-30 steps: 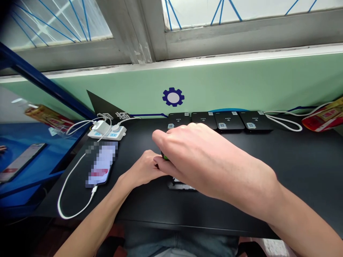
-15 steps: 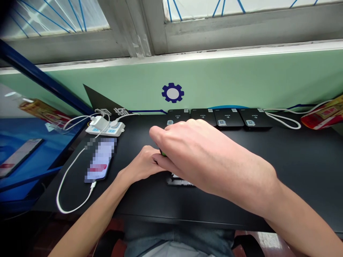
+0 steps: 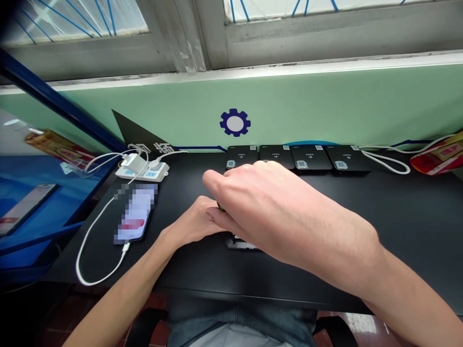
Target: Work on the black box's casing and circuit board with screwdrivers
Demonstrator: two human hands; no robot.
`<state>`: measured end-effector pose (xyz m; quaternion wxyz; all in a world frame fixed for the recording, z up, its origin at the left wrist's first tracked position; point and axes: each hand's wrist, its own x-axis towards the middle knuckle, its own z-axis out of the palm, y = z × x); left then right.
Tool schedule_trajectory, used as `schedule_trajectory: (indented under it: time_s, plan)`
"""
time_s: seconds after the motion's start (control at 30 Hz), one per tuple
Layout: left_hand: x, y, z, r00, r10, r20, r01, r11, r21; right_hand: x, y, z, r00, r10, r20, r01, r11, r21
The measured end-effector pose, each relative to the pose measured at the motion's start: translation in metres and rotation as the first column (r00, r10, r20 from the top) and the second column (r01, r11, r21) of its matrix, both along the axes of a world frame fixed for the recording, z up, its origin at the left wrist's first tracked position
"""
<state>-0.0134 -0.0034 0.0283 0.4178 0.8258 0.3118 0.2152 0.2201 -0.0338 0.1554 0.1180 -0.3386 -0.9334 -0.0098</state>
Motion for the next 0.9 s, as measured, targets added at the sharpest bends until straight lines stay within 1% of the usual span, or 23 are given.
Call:
schedule_trajectory:
  time_s: [0.13,0.23,0.3,0.57,0.7,0.77,0.9]
  plan:
    - [-0.001,0.001,0.004,1.0,0.006,-0.015,-0.007,0.997,-0.083,-0.001,0.0,0.0,1.0,-0.026,0.007,0.027,1.0,-0.016]
    - [-0.004,0.003,0.008,1.0,-0.016,-0.027,0.012,0.988,-0.157,-0.002,0.0,0.0,0.999,-0.044,0.006,0.044,0.999,-0.016]
    - [-0.007,0.005,0.01,0.999,-0.025,-0.027,0.02,0.984,-0.177,-0.002,-0.001,0.0,0.999,-0.043,0.012,0.043,0.999,-0.013]
    - [-0.007,0.004,0.011,1.0,-0.014,-0.02,0.011,0.992,-0.13,-0.003,0.0,-0.002,0.999,-0.047,0.007,0.047,0.999,-0.018]
    - [-0.006,0.003,0.013,1.0,-0.004,-0.021,0.002,0.996,-0.09,-0.002,0.001,0.001,0.998,-0.06,-0.004,0.06,0.998,-0.026]
    - [-0.006,0.004,0.013,1.0,-0.008,-0.027,0.006,0.996,-0.091,-0.002,0.001,0.003,0.998,-0.066,-0.01,0.065,0.997,-0.035]
    - [-0.006,0.005,0.015,0.999,-0.02,-0.044,0.014,0.991,-0.134,-0.001,0.0,0.004,0.996,-0.086,-0.006,0.086,0.995,-0.052]
